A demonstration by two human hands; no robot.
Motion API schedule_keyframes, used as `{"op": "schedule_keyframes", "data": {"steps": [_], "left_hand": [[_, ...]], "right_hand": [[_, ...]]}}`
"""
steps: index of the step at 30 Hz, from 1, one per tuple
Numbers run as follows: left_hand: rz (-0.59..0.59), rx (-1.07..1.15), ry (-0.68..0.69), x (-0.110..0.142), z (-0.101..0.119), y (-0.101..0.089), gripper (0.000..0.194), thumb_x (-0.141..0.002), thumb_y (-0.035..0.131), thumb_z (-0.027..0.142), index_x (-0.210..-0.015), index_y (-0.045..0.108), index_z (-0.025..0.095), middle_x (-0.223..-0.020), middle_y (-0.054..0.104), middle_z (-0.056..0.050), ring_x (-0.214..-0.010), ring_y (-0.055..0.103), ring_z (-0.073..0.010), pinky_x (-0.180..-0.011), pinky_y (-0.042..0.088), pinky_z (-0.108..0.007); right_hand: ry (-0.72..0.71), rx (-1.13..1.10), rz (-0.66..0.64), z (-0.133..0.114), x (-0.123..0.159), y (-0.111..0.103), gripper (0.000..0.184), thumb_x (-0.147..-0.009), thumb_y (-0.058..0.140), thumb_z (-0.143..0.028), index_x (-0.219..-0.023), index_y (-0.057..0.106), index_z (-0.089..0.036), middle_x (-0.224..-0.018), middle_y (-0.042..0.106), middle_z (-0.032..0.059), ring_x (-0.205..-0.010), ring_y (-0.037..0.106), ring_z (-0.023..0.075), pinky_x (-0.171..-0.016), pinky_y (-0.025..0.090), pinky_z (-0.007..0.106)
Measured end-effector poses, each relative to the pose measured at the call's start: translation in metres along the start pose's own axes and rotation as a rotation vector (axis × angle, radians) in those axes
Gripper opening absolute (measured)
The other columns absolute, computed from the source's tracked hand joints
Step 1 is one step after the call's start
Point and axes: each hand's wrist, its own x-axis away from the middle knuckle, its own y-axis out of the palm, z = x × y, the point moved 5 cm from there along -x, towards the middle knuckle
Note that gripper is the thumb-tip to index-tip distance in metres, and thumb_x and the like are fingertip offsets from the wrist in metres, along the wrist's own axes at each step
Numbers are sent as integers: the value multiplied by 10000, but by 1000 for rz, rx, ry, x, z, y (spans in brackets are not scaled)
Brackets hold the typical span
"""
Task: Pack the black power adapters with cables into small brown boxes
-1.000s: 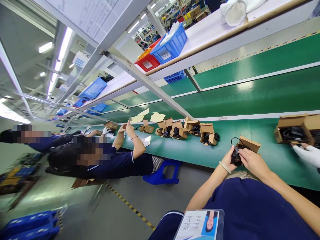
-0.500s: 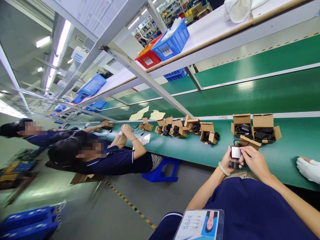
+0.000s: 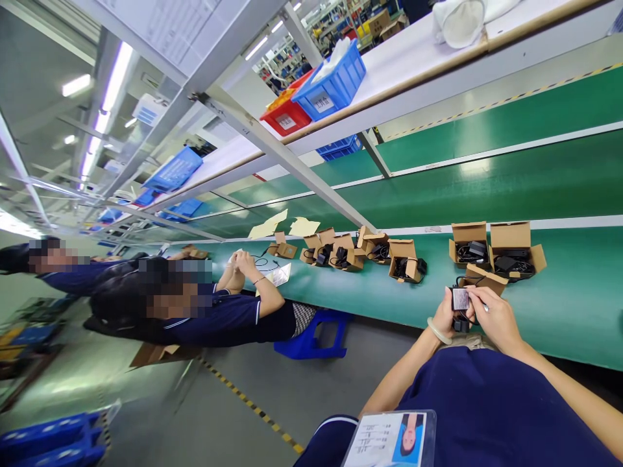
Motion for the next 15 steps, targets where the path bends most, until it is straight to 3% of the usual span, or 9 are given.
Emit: {"op": "schedule_keyframes", "data": {"steps": [5, 8, 10, 13, 15], "left_hand": [[25, -60, 80, 1, 3, -1, 786, -739, 155, 841, -628, 523, 154, -510, 457, -19, -530, 474, -141, -596, 402, -284], [81, -139, 182, 0, 12, -1, 745, -803, 211, 775, -801, 599, 139, -702, 583, -52, -751, 562, -174, -791, 440, -310], [110, -227, 241, -1, 18, 0, 721, -823, 244, 746, -925, 611, 135, -860, 622, -71, -880, 560, -186, -903, 411, -325], [103, -377, 234, -2, 23, 3, 759, -809, 216, 767, -879, 609, 122, -842, 618, -85, -831, 550, -190, -875, 426, -338], [71, -450, 224, -2, 24, 4, 761, -809, 178, 769, -805, 589, 129, -741, 589, -68, -740, 534, -174, -817, 443, -332]], "right_hand": [[56, -30, 1, 1, 2, 2, 315, -907, 407, -437, -993, 623, -225, -1006, 657, 66, -901, 608, 219, -825, 465, 352], [0, 41, -67, -5, 3, 3, 278, -909, 395, -421, -892, 595, -228, -885, 643, 59, -835, 590, 219, -757, 458, 348], [-60, 142, -43, -8, 1, -1, 245, -904, 396, -397, -838, 557, -225, -861, 626, 65, -842, 569, 232, -748, 445, 358], [-143, 328, 35, -7, -5, -11, 222, -896, 403, -366, -916, 549, -200, -904, 619, 104, -886, 550, 264, -788, 432, 388], [-218, 457, -2, -5, -8, -11, 255, -902, 389, -347, -970, 567, -178, -922, 622, 127, -902, 544, 282, -812, 421, 406]]}}
